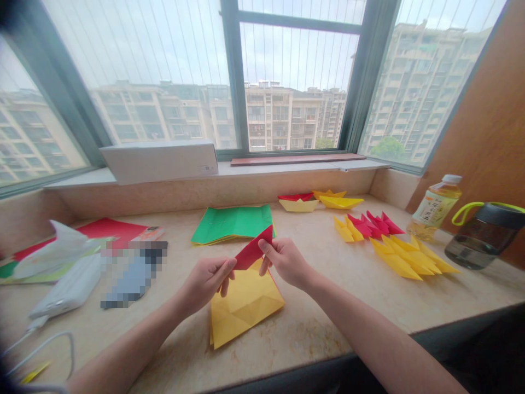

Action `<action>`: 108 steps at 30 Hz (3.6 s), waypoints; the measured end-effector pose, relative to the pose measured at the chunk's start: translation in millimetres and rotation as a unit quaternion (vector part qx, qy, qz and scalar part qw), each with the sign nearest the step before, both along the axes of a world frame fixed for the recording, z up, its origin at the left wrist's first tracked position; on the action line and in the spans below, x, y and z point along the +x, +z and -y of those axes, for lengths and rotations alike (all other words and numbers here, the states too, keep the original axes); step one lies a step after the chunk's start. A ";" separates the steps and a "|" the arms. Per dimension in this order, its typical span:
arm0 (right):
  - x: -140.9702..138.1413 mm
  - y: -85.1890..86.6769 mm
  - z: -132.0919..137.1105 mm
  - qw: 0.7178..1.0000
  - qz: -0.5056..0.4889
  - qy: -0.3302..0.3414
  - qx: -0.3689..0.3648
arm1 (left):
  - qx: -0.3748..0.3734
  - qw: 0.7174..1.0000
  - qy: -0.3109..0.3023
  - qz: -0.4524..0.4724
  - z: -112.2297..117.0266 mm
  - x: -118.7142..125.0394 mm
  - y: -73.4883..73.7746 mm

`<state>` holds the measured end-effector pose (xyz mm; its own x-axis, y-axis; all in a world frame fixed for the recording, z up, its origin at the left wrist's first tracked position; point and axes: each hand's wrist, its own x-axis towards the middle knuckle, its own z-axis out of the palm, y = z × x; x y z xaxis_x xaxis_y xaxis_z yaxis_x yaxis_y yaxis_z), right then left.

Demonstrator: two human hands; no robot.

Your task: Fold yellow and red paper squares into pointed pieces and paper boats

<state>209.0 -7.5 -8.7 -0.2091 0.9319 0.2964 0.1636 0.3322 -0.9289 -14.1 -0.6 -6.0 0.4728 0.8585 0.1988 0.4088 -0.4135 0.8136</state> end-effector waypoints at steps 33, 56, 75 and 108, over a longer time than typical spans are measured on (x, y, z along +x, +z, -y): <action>6.7 -9.6 -2.0 0.954 0.231 -0.017 0.191 | 0.258 0.959 -0.024 -0.118 -6.9 -6.6 -4.0; -12.7 -16.4 1.1 0.846 0.382 -0.056 0.369 | 0.319 0.927 -0.038 -0.195 -13.1 -3.4 -13.3; -12.7 -14.1 1.6 0.813 0.410 -0.037 0.412 | 0.350 0.922 -0.077 -0.145 -10.5 0.5 -9.0; 156.2 5.9 78.7 0.722 0.556 -0.411 0.010 | 0.375 0.922 -0.019 -0.098 -31.1 -9.2 -13.8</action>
<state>365.2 -86.2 -2.7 0.2928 0.8746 0.3864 0.9547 -0.2901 -0.0666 -23.4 30.5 -19.8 0.5902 0.4964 0.6365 0.4908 -0.8467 0.2053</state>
